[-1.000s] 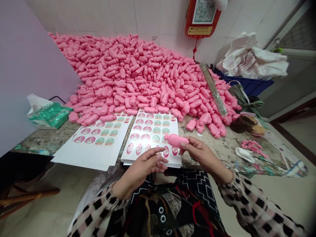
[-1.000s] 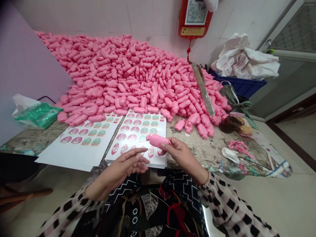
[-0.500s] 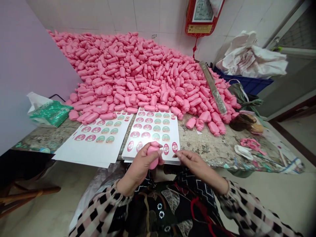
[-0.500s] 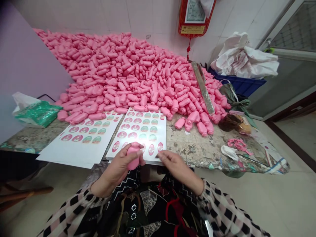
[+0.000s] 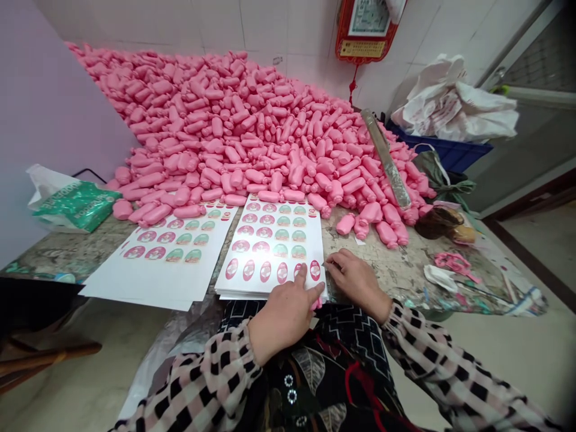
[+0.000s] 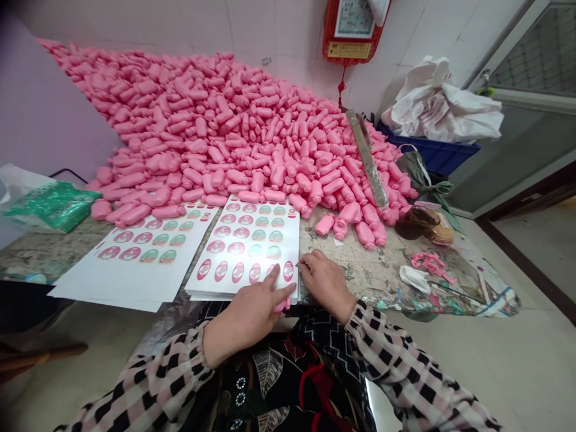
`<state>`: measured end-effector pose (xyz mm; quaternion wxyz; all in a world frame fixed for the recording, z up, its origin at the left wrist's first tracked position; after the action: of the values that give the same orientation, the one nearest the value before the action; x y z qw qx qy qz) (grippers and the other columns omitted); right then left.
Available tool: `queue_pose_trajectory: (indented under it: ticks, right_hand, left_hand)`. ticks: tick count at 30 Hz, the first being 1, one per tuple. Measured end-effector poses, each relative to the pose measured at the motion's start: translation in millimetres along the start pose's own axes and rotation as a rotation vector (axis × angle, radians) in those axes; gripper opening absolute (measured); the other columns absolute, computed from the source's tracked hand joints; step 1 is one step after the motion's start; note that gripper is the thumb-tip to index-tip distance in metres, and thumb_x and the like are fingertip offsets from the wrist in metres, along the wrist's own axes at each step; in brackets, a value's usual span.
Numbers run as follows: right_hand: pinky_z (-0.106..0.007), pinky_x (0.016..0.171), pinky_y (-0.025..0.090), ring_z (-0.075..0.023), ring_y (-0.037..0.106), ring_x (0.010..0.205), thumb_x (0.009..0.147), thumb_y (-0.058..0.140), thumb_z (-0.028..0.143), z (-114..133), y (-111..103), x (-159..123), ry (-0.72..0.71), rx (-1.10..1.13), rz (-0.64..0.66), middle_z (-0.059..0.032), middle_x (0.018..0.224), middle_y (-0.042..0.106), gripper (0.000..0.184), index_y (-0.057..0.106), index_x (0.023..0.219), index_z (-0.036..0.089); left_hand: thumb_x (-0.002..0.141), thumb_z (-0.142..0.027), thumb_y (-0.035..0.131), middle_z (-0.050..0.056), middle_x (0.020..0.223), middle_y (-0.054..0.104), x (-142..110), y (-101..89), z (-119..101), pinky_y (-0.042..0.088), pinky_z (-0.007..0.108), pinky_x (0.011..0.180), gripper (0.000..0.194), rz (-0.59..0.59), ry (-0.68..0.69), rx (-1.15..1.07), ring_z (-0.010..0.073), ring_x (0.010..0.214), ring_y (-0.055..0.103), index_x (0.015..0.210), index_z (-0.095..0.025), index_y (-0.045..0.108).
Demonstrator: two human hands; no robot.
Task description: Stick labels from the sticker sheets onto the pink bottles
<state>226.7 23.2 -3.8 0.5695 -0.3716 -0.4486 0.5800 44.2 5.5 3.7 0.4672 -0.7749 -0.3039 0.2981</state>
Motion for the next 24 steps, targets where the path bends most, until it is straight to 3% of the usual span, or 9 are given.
queue_pose_trajectory:
  ticks: [10, 15, 24]
  right_hand:
    - [-0.024, 0.068, 0.038, -0.0138, 0.058, 0.081, 0.088, 0.045, 0.034, -5.0, -4.6, 3.9, -0.060, 0.075, 0.115, -0.0010, 0.090, 0.062, 0.022, 0.065, 0.091, 0.024]
    - [-0.024, 0.066, 0.037, -0.0139, 0.058, 0.080, 0.088, 0.045, 0.035, -4.9, -2.6, 1.3, -0.063, 0.073, 0.091, -0.0006, 0.089, 0.062, 0.022, 0.065, 0.089, 0.024]
    - [-0.024, 0.063, 0.035, -0.0128, 0.057, 0.081, 0.089, 0.044, 0.032, -3.2, -8.2, 5.7, -0.086, -0.049, 0.072, -0.0007, 0.090, 0.061, 0.022, 0.064, 0.091, 0.023]
  left_hand:
    - [0.084, -0.031, 0.044, 0.018, 0.149, 0.020, -2.3, 8.9, -2.5, 0.044, 0.045, 0.072, 0.054, -0.015, -0.020, 0.094, 0.0327, 0.087, 0.062, 0.137, -0.037, 0.035]
    - [0.085, -0.030, 0.042, 0.016, 0.151, 0.013, -2.8, 15.2, -1.4, 0.044, 0.043, 0.071, 0.054, -0.019, -0.050, 0.069, 0.0297, 0.084, 0.063, 0.138, -0.039, 0.032]
    - [0.085, -0.032, 0.045, 0.017, 0.149, 0.020, -5.5, 14.5, -4.3, 0.048, 0.040, 0.069, 0.058, -0.043, -0.040, 0.193, 0.0251, 0.081, 0.065, 0.139, -0.042, 0.025]
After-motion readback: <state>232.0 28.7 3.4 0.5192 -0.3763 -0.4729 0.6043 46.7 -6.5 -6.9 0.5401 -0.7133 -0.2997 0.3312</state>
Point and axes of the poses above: each hand's wrist, its own x-axis towards the middle knuckle, its own y-axis out of the palm, z = x × y, the point moved 1 cm from there along x, towards the middle knuckle
